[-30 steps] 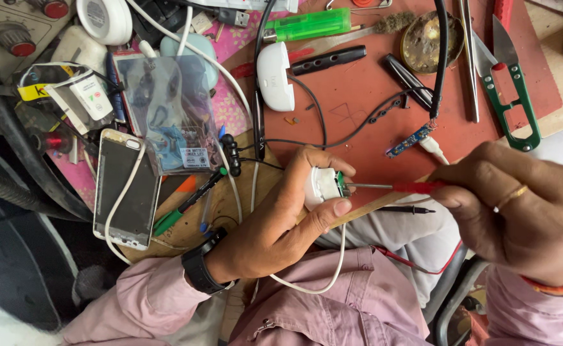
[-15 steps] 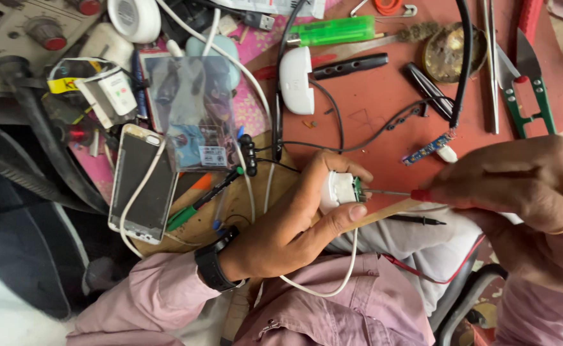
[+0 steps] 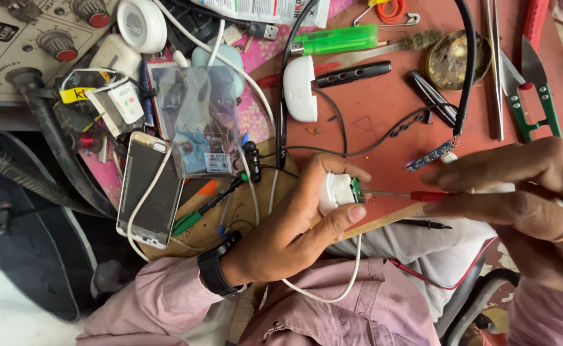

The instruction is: The person repairs a small white electronic device at a cluttered workbench. They open the casing, test it with multimeter probes, use a screwdriver and a metal tool to work on the green circuit board inside, then press the casing back together.

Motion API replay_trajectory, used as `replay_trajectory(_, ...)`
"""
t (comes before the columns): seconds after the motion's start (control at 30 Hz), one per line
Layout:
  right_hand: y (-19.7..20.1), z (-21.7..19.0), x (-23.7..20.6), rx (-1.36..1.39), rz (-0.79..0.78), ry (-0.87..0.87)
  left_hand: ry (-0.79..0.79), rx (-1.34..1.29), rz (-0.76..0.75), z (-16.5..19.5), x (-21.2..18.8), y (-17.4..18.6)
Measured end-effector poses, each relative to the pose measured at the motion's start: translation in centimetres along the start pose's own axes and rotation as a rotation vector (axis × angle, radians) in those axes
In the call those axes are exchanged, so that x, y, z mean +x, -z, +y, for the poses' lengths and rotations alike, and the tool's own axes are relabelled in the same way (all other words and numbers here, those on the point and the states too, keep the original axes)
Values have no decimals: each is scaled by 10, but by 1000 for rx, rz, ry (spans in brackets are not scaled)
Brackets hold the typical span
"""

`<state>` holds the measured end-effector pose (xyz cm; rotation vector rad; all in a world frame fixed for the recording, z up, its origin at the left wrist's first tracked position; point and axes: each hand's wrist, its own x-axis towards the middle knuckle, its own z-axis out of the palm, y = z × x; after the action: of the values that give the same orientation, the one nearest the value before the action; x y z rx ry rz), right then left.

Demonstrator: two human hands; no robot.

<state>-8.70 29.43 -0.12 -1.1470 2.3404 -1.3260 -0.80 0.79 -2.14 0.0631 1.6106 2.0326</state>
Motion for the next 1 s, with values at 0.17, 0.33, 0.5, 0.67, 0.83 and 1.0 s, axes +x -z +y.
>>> replay_trajectory(0.17, 5, 5, -1, -57, -132, -82, 64, -20, 21, 2, 2, 0)
replay_trajectory(0.33, 6, 6, 5, -31, -44, 40, 61, -48, 15, 2, 4, -1)
replay_trajectory(0.5, 6, 3, 10, 75, -84, -10, 88, -64, 19, 2, 5, 0)
replay_trajectory(0.67, -4, 2, 11, 40, 96, -99, 90, -159, 26, 3, 5, 0)
replay_trajectory(0.83, 4, 4, 5, -7, 56, -147, 103, -240, 75, 2, 8, 0)
replay_trajectory(1.0, -6, 0, -3, 22, 205, -196, 64, -274, 112, 0, 7, 2)
